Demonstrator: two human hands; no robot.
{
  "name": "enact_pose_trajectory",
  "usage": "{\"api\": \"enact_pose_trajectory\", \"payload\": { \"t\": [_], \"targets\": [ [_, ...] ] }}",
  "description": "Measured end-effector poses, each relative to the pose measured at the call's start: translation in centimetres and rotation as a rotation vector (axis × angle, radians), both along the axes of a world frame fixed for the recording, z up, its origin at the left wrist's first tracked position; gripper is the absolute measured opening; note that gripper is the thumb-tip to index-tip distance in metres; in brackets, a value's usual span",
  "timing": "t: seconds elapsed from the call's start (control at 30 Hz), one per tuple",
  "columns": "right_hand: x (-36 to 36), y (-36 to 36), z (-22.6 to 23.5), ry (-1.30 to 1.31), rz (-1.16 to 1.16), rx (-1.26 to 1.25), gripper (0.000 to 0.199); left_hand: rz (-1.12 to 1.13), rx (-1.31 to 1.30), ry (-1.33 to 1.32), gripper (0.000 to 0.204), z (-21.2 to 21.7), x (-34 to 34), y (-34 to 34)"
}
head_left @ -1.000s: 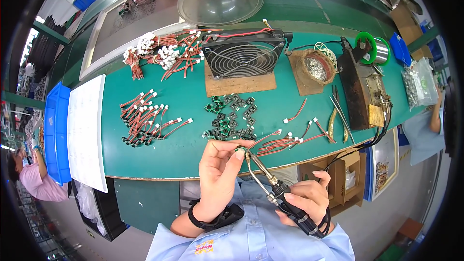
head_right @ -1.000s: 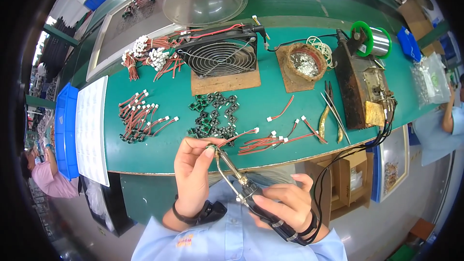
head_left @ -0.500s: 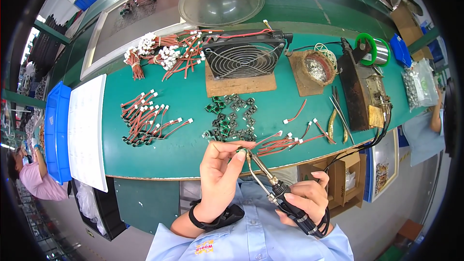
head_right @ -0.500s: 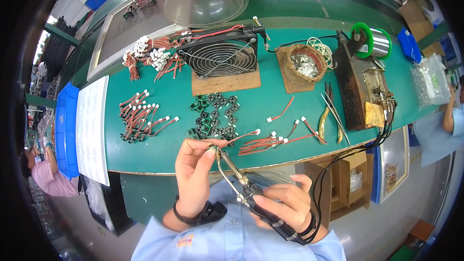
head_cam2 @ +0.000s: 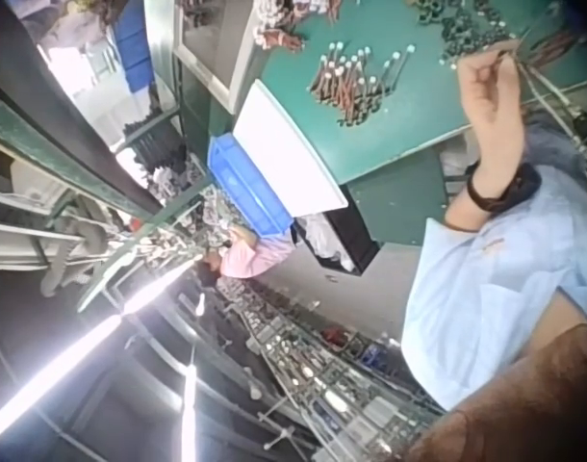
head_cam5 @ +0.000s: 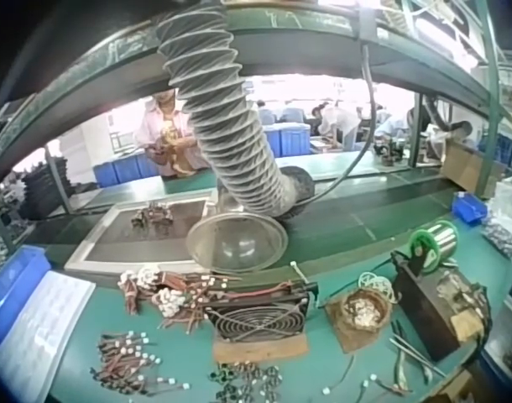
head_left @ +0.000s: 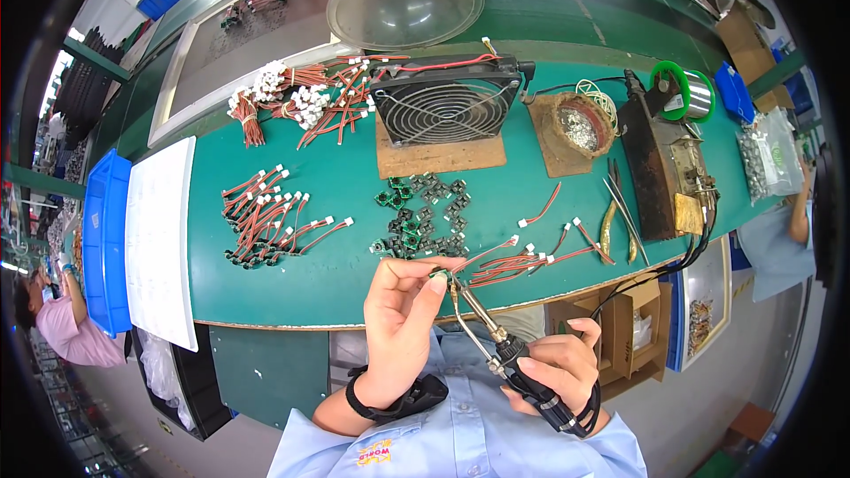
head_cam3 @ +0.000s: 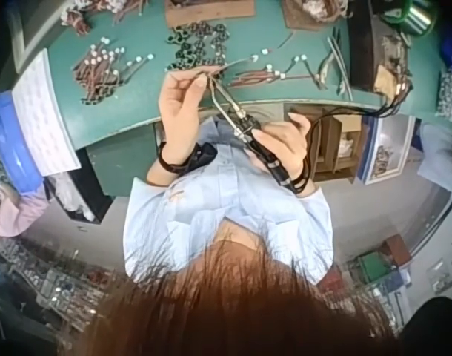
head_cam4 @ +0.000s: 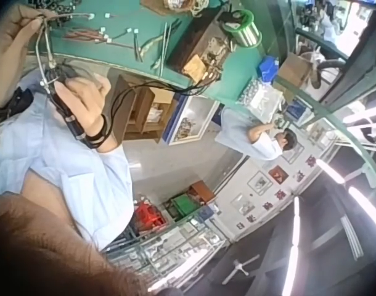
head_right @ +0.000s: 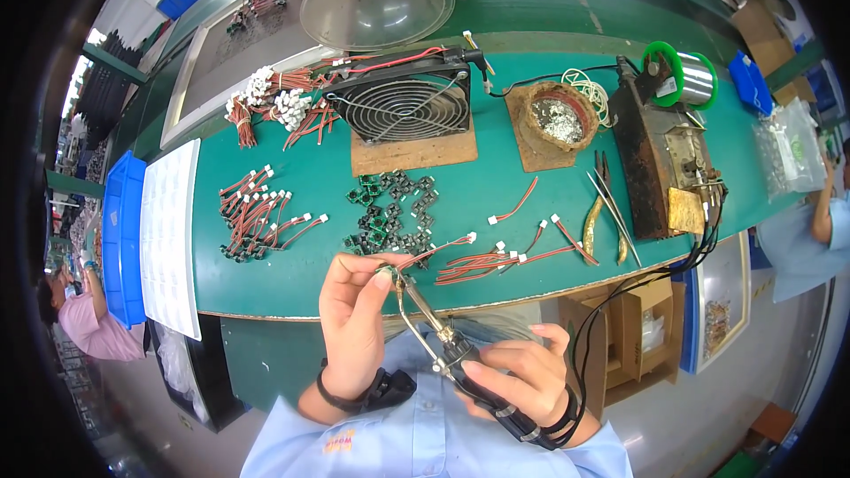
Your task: The person picks up a circuit board and a wire, joins them using a soldering iron, and sets the assembly down before repeating the process with another unit.
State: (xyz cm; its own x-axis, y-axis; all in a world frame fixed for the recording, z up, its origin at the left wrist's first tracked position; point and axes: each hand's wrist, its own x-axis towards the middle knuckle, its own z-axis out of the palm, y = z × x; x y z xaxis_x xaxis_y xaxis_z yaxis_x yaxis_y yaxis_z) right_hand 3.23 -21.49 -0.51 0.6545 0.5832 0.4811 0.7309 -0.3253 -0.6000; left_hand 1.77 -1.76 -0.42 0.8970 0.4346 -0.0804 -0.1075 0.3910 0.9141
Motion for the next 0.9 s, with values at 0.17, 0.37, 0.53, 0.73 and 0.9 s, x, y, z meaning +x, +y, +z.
{"api": "enact_pose_trajectory", "payload": {
  "t": [0.17,0.37,0.53,0.73,0.9],
  "targets": [
    [0.1,-0.1,0.1,-0.006,0.005,-0.010,0.040,0.004,-0.001,-0.011,0.006,0.0,0.1,0.0],
    [0.4,-0.3,0.6,-0.009,0.018,-0.010,0.040,0.016,0.018,-0.014,0.006,0.1,0.1,-0.2],
    [1.6,-1.8,0.5,0.015,-0.091,0.095,0.041,0.001,-0.007,0.003,0.006,0.4,-0.2,0.1],
    [8.1,0.1,-2.3,0.004,-0.581,0.136,0.037,0.038,-0.060,0.016,0.007,0.7,-0.7,1.3],
    [9.3,0.6,-2.7,-0.022,-0.599,0.018,0.036,0.181,-0.047,-0.005,0.006,0.6,-2.2,3.6]
  ]
}}
